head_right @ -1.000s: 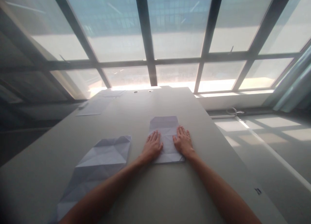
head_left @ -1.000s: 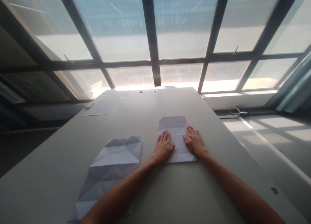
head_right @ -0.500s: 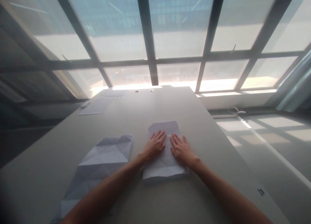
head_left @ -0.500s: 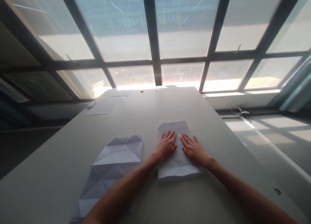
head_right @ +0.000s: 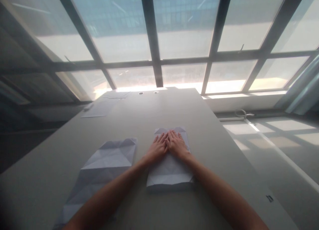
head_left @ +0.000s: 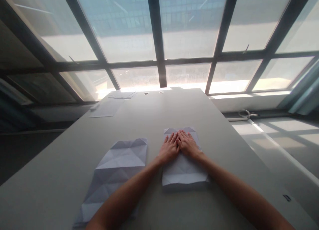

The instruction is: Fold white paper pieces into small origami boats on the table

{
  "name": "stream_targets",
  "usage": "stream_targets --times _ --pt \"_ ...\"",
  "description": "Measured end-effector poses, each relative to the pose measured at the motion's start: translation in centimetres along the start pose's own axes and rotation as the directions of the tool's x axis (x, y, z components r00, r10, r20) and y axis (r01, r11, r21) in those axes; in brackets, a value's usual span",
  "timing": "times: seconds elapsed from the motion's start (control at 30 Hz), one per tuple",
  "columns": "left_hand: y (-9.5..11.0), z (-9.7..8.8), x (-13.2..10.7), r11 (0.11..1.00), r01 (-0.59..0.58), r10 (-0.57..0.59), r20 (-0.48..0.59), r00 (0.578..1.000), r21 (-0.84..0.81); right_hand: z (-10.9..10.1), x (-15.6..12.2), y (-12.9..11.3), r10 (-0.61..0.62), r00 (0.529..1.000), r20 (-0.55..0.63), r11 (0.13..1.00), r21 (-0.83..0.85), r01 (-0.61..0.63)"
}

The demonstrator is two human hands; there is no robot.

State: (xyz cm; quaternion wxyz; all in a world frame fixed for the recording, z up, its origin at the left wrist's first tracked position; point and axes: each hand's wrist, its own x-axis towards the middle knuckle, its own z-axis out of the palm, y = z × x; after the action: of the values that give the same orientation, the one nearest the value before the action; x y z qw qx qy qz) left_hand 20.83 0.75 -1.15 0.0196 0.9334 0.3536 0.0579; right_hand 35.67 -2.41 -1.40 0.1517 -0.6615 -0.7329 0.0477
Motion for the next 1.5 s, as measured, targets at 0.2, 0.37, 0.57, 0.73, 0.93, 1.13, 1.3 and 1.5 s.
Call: stream_targets --times 0.2,0.37,0.57,0.73,0.93,1.13,1.3,1.5 --pt "-0.1 0.1 -0.2 0.995 0.096 -0.095 -0.082 0.992 0.019 -0.4 -0.2 3.5 0.148 0.989 -0.022 0.983 -0.104 -0.149" --pt "-0.7 0.2 0.2 0.953 0.300 -0.295 -0.117 0.948 0.029 -0.4 -0.2 4.3 0.185 0.982 -0.047 0.971 -0.145 -0.189" --pt "-1.2 -0.1 0.5 0.946 0.322 -0.316 -0.121 0.941 0.033 -0.1 -0.3 4.1 0.169 0.982 -0.082 0.975 -0.134 -0.179" --pt "-0.1 -0.5 0.1 0.999 -0.019 0.016 -0.104 0.994 -0.026 -0.3 -0.4 4.0 0.153 0.984 -0.093 0.977 -0.137 -0.164" --pt "0.7 -0.2 -0.3 0.999 -0.048 0.047 -0.045 0.998 -0.023 -0.6 -1.2 2.2 0.098 0.984 -0.151 0.977 -0.176 -0.124" --pt "0.5 -0.5 -0.3 1.000 -0.017 0.017 0.004 1.000 -0.019 0.1 -1.5 1.0 -0.012 1.000 0.000 0.998 -0.061 0.012" --pt "0.2 -0.2 -0.4 0.996 0.089 -0.088 -0.044 0.995 0.006 -0.1 -1.0 2.5 0.145 0.989 -0.030 0.984 -0.097 -0.147" --pt "-0.7 0.1 -0.1 0.961 0.276 -0.273 -0.070 0.959 0.027 -0.7 -0.7 4.6 0.321 0.943 -0.091 0.931 -0.150 -0.332"
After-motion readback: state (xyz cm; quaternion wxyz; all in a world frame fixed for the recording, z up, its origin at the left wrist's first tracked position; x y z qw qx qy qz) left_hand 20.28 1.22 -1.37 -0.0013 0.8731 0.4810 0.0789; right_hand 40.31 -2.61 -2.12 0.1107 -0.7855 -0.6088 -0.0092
